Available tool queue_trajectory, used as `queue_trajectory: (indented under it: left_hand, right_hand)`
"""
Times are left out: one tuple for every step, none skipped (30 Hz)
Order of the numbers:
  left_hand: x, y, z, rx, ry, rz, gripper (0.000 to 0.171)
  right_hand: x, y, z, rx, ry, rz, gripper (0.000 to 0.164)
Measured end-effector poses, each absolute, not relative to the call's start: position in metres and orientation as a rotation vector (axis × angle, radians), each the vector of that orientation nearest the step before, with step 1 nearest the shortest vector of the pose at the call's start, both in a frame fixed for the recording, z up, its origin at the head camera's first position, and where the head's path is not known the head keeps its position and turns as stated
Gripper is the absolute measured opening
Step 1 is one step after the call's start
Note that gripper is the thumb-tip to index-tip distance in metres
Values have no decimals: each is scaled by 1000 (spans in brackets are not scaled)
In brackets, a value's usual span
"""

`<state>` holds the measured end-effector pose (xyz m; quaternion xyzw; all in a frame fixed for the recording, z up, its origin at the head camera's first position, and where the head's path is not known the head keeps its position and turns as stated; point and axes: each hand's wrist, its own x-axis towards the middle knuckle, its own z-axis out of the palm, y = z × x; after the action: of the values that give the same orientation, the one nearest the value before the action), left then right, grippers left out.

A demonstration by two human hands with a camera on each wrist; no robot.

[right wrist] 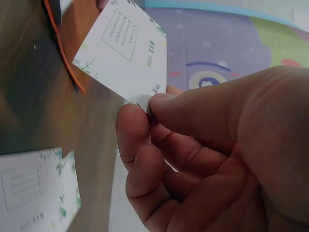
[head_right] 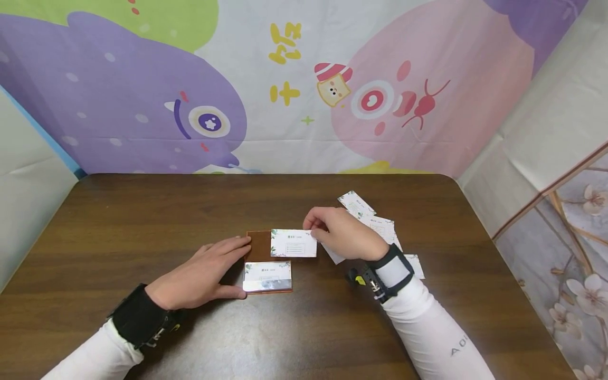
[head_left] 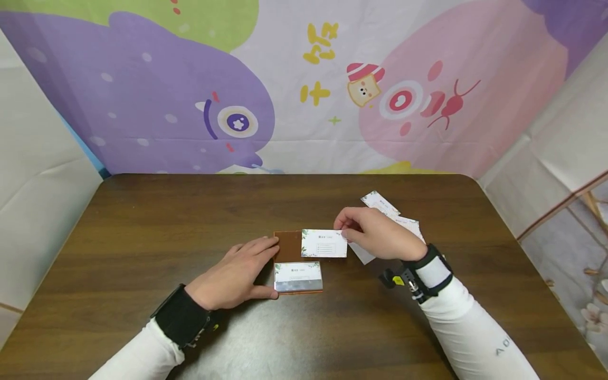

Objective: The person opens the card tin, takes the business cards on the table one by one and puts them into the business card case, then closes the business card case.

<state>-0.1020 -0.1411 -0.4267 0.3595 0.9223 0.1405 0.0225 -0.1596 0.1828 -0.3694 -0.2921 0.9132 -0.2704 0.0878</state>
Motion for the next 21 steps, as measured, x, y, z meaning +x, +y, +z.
queue_trajectory:
  left_hand:
    - [-102,-141,-427,1111,2855,436,92]
    - [-102,-141,-426,1111,2854,438,92]
    - [-102,-141,-426,1109,2852,439,92]
    - [-102,-142,-426,1109,2851,441,92]
    - [-103,-142,-426,1109,2850,444,92]
    - [-103,-142,-425,1110,2850,446,92]
    - [-103,-142,-425,1108,2849,449,92]
    - [-103,-142,-425,1106,2848,452,92]
    - [-103,-142,-425,1107,2848,453,92]
    - [-103,-142,-424,1106,2847,455,92]
    - [-103,-142,-424,1104,2846,455,93]
    - [-104,-142,-424,1104,2846,454,93]
    - [-104,-142,-424,1102,2844,452,93]
    - [-104,-143,-424,1103,2843,450,93]
    - [-104,-143,-424,1105,2842,448,94]
    - [-104,-143,-424,1105,2841,447,94]
    - [-105,-143,-424,1108,2841,445,94]
    - [-105,-144,-424,1110,2840,443,93]
    - [-105,-144,-424,1111,2840,443,93]
    - [-105,-144,-424,1113,2840,442,92]
    - [-105,-144,-424,1114,2841,443,92]
  right_hand:
    - [-160,180,-370,-880,2713,-807,9]
    - [-160,178,-370,-889,2707,-809,9]
    - [-160,176,-371,-899,2699,-812,9]
    - [-160,174,-372,-908,2693,-816,9]
    - [-160,172,-372,-916,2691,-818,9]
    - [-160,170,-373,-920,2687,-820,9]
    - [-160,168,-373,-924,2685,-821,10]
    - [-160,165,-374,-927,2682,-820,10]
    - [-160,163,-375,-929,2677,-820,11]
    - [-160,161,-377,-931,2676,-815,11]
    - [-161,159,-378,-935,2676,-807,11]
    - [-161,157,-379,-940,2674,-800,12]
    - [-161,155,-380,-945,2671,-793,12]
    - [-161,153,-382,-951,2669,-788,12]
    - [-162,151,-383,-959,2666,-784,12]
    - [-162,149,-384,-966,2661,-784,12]
    - [-162,147,-384,-972,2655,-785,12]
    - [-162,145,-385,-976,2650,-785,12]
    - [-162,144,-385,-978,2646,-785,12]
    - [-162,142,-386,-978,2640,-786,12]
    - [-162,141,-386,-978,2635,-786,12]
